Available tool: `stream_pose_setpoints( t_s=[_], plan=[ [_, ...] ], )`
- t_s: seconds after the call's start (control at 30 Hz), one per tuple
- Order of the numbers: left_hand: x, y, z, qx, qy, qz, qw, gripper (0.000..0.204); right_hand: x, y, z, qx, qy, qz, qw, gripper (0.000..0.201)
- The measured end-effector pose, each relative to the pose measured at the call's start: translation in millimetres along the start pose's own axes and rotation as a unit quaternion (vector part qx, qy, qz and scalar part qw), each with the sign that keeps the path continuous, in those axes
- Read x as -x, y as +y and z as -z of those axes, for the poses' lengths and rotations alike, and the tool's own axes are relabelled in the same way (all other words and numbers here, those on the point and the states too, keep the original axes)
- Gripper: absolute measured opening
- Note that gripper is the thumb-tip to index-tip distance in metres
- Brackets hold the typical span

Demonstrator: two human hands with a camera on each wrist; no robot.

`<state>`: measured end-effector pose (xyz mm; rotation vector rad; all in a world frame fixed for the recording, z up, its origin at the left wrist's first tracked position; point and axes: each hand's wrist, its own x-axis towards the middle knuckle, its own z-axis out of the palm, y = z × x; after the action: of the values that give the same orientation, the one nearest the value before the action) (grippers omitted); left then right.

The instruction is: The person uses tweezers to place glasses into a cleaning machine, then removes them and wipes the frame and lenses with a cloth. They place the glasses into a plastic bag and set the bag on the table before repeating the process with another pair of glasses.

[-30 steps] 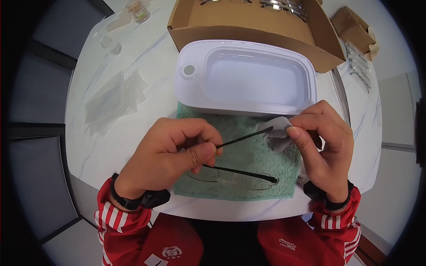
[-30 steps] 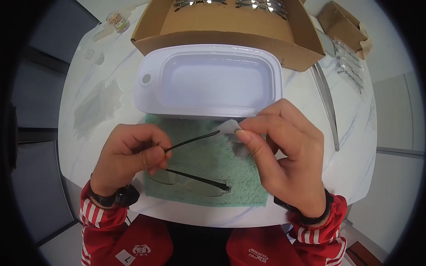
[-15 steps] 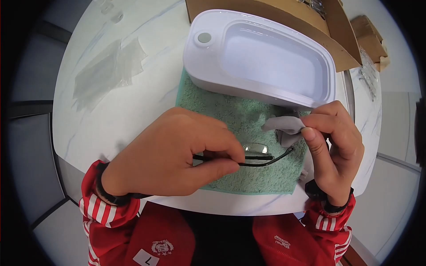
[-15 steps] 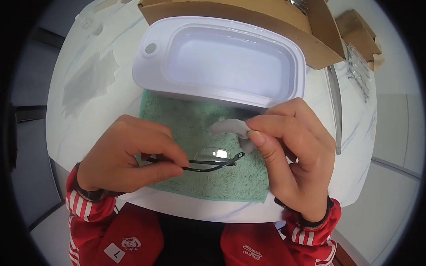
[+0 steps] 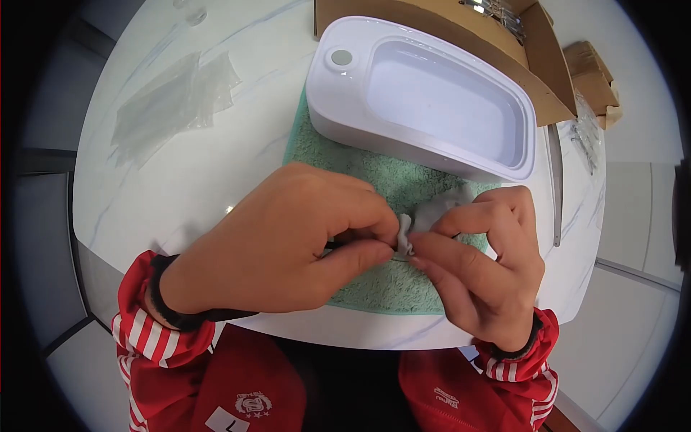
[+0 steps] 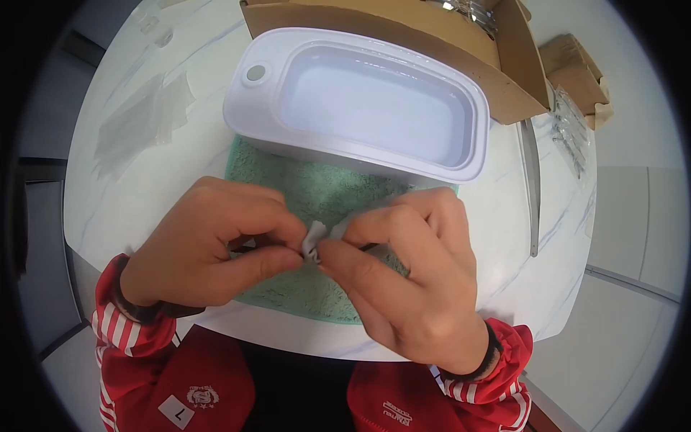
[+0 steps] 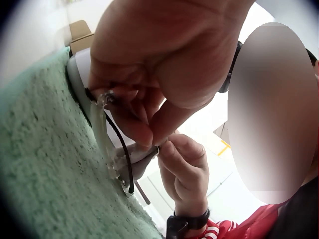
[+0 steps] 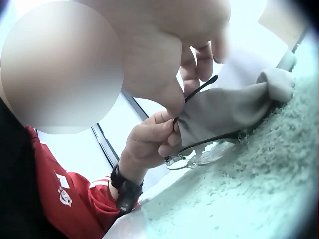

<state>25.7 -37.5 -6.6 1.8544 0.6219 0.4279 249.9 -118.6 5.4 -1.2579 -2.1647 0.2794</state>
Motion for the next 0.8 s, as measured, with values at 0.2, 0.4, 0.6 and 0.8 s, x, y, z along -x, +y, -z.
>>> stream_pose_setpoints(
  t_s=[0.2, 0.4, 0.6, 0.8],
  plan=[
    [-0.9, 1.6, 4.4, 0.025, -0.009, 0.041, 0.999, 0.008, -1.6, 9.5, 12.9, 0.067, -0.028, 0.018, 0.997, 0.027],
    [0.3, 2.3, 6.7, 0.141, -0.031, 0.134, 0.981, 0.008, -4.9, 7.4, 9.6, 0.084, -0.001, 0.041, 0.996, 0.028],
    [-2.4, 1.9, 2.1, 0.101, -0.049, 0.102, 0.988, 0.006, -9.0, -2.1, 0.5, 0.086, 0.007, 0.068, 0.994, 0.030],
    [-0.4, -3.3, -1.4, 0.120, -0.017, 0.100, 0.987, 0.009, -8.9, 3.1, 13.9, 0.112, -0.014, 0.053, 0.992, 0.025]
  ],
)
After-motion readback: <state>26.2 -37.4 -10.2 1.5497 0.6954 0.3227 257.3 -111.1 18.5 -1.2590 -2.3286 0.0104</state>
